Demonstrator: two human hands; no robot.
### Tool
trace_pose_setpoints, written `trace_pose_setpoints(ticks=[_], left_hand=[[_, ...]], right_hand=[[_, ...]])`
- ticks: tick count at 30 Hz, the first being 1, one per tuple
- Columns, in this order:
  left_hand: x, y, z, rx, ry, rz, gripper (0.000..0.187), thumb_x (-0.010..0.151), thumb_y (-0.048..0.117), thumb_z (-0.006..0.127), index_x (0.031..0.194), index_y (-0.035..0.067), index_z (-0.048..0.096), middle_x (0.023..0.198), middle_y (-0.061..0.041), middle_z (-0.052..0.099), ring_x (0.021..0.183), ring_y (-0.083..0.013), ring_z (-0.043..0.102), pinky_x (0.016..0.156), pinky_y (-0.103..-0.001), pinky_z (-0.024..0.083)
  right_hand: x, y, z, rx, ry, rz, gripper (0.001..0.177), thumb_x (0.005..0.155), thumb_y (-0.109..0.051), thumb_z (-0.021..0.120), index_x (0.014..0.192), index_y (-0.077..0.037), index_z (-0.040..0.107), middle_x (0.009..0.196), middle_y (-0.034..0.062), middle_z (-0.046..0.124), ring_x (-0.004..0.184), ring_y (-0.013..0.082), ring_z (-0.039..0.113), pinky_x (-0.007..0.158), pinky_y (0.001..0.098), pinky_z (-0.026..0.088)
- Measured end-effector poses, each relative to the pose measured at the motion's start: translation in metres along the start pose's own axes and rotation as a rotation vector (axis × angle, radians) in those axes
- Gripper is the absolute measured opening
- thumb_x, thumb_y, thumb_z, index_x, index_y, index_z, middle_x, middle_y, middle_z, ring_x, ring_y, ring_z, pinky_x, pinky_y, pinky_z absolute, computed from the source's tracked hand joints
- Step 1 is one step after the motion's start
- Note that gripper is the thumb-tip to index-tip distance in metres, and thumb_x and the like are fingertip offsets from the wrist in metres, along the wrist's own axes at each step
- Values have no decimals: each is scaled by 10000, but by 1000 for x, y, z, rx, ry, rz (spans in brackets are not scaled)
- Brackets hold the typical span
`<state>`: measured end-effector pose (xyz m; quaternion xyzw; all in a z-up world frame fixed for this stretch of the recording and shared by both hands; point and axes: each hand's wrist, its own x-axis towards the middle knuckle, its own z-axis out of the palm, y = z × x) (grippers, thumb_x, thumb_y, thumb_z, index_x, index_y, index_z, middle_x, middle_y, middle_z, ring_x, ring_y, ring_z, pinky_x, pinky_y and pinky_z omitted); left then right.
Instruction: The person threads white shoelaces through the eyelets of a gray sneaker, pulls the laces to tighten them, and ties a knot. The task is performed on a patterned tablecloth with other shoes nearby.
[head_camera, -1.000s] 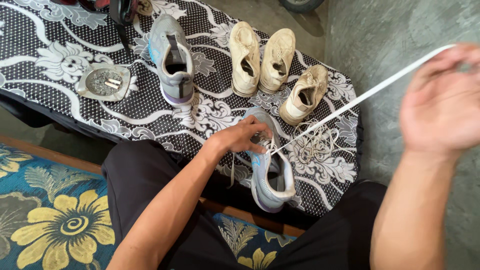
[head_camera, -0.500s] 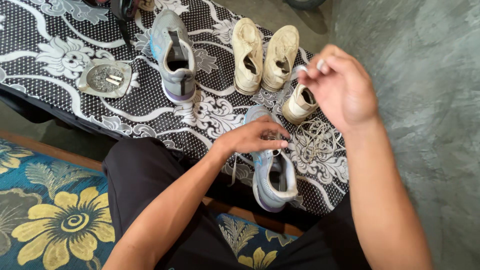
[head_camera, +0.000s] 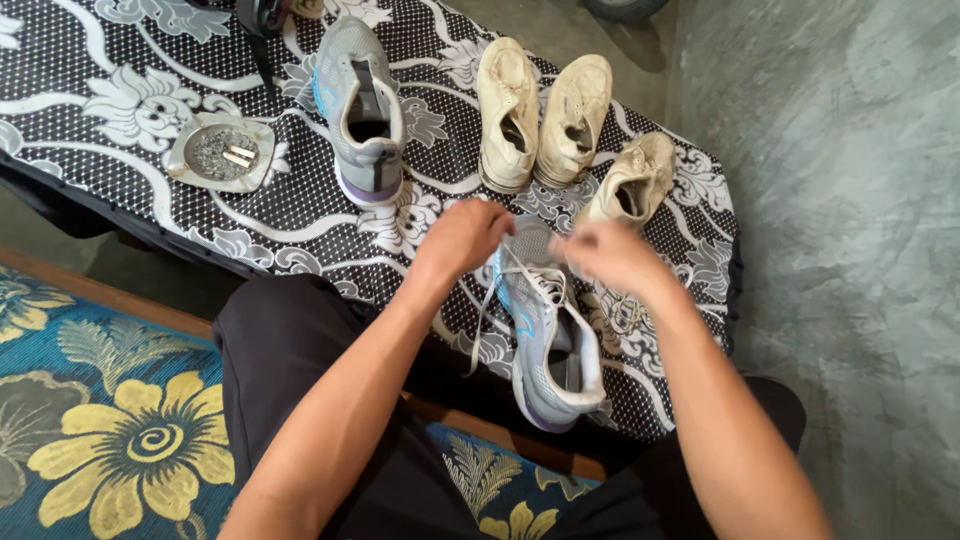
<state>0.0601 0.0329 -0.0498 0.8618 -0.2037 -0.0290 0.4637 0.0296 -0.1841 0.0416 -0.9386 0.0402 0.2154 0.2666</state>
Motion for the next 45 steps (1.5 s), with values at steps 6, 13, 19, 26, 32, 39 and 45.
trace_pose_setpoints(ticks=[6,13,19,26,32,39,45], left_hand=[[-17,10,-6,251,199,55,314,861,280,677,1117,114,752,1009,-280,651,871,-435,663,764,-499,538],[-18,51,-2,-178,138,353,307,968,338,679,1060,51,739,1025,-166,658,966,-334,665,887,-429,546],[-27,61,19,-286,-225,384,349,930,367,690,1043,41,746,1017,-155,656,849,-278,673,747,-403,570],[-15,61,22,-404,-163,184,251,1025,260,572,1041,48,705,868,-124,680,776,-285,667,731,-382,550],[-18,61,-14,-494,10,732,195,1094,171,550,1040,3,634,996,-141,643,924,-253,638,840,-379,525],[-17,62,-24,-371,-104,101,302,1039,253,527,908,48,707,698,-88,690,613,-210,597,602,-383,475],[-7,39,-9,-287,96,-115,297,995,291,503,975,25,633,807,-144,743,756,-294,719,734,-405,534]], right_hand=[[-5,39,13,385,-254,-132,164,934,-222,673,975,-68,711,832,-1,683,701,84,580,578,233,433],[-28,21,-43,991,-68,-138,199,1030,-242,517,990,-92,642,863,10,632,667,86,502,539,211,364],[-48,12,-73,1328,-255,-438,259,1140,-251,531,936,-93,545,836,10,515,738,115,441,667,249,402],[-29,24,-37,747,-48,-127,126,1036,-172,559,991,-57,584,767,13,541,667,117,479,559,248,383],[-24,26,5,430,11,-507,493,908,-74,634,1387,-120,524,843,-55,546,739,41,523,648,214,464],[-11,41,-2,252,4,-226,277,1030,-208,565,888,-15,704,665,-17,576,595,96,479,551,265,414],[-19,105,-22,350,132,-136,312,1029,-272,572,860,-25,660,667,-28,570,601,81,501,550,257,434]])
